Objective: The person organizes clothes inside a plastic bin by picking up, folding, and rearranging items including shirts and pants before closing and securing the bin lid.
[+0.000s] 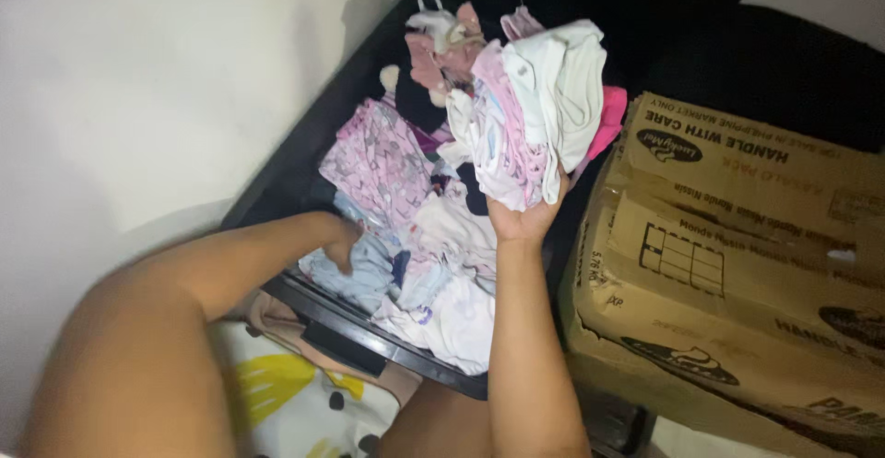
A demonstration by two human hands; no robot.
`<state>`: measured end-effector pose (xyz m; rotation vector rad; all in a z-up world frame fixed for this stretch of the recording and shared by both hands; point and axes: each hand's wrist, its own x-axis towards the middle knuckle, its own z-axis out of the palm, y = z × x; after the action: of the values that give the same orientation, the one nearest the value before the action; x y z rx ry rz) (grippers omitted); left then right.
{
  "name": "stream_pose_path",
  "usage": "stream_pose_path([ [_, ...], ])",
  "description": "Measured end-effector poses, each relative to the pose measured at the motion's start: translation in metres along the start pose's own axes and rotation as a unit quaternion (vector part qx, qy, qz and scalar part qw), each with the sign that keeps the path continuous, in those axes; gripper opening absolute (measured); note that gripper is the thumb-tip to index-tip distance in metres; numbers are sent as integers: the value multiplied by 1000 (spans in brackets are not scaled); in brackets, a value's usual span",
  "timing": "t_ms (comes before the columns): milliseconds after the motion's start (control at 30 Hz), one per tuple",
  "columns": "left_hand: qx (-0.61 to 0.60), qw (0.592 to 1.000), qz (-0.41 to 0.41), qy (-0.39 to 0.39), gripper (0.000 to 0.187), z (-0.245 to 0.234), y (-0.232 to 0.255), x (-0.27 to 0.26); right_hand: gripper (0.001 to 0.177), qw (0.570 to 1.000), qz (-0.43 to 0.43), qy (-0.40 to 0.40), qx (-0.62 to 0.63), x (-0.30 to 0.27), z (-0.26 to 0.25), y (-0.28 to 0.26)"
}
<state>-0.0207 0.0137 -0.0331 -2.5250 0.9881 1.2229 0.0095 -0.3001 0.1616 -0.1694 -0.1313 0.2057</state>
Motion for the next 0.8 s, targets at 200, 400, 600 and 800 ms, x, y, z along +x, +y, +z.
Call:
stream_pose_path([
  [200, 4, 998, -61, 25, 146, -21, 71, -21, 58, 1000, 7, 10, -4, 3, -3, -4],
  [400, 72, 997, 2, 27, 130, -30, 73, -24, 58, 998, 12, -37, -49, 4, -13, -5],
  [600, -24, 991, 101, 81, 71, -34, 28, -17, 57, 1000, 15, 7, -19, 5, -22, -6],
  [800, -118, 972, 51, 199, 65, -80, -35, -81, 56, 1000, 20, 12, -14, 4, -25, -6],
])
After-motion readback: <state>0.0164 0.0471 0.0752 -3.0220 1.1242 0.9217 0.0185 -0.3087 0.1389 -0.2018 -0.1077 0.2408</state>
